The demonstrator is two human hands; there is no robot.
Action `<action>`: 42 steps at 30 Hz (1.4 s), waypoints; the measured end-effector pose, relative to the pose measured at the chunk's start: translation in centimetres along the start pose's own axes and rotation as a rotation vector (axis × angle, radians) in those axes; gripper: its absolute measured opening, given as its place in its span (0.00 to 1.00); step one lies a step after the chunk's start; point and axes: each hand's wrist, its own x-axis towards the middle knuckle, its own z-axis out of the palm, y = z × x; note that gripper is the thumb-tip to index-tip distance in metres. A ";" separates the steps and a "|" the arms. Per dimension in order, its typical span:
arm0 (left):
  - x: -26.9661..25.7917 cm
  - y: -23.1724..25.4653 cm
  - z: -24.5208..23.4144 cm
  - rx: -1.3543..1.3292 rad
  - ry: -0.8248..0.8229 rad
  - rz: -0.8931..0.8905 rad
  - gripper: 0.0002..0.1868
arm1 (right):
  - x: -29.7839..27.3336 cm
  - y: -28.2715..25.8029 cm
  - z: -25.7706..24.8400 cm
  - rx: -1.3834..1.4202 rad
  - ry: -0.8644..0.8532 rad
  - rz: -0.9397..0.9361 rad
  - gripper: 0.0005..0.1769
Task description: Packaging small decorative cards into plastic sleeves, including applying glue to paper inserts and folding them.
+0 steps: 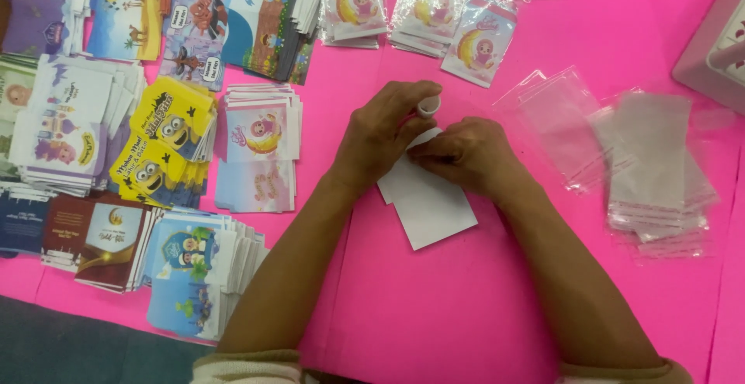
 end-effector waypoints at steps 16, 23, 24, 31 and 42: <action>-0.8 -1.6 -1.9 0.725 -0.089 0.109 0.28 | 1.3 -1.6 -1.2 0.090 0.062 0.007 0.05; -0.1 -1.5 -3.6 0.364 0.263 -0.160 0.25 | 1.8 -1.5 -1.5 -0.096 0.115 -0.153 0.28; -0.1 -1.0 -4.0 0.269 0.304 -0.223 0.26 | 1.8 -1.7 -1.7 -0.189 0.041 -0.166 0.35; 0.1 -1.9 -4.6 0.211 0.394 -0.292 0.34 | 1.4 -0.8 -1.4 -0.182 0.030 -0.129 0.37; -0.3 -3.1 -4.8 0.214 0.376 -0.351 0.39 | 1.5 -0.8 -1.2 -0.183 0.132 -0.136 0.07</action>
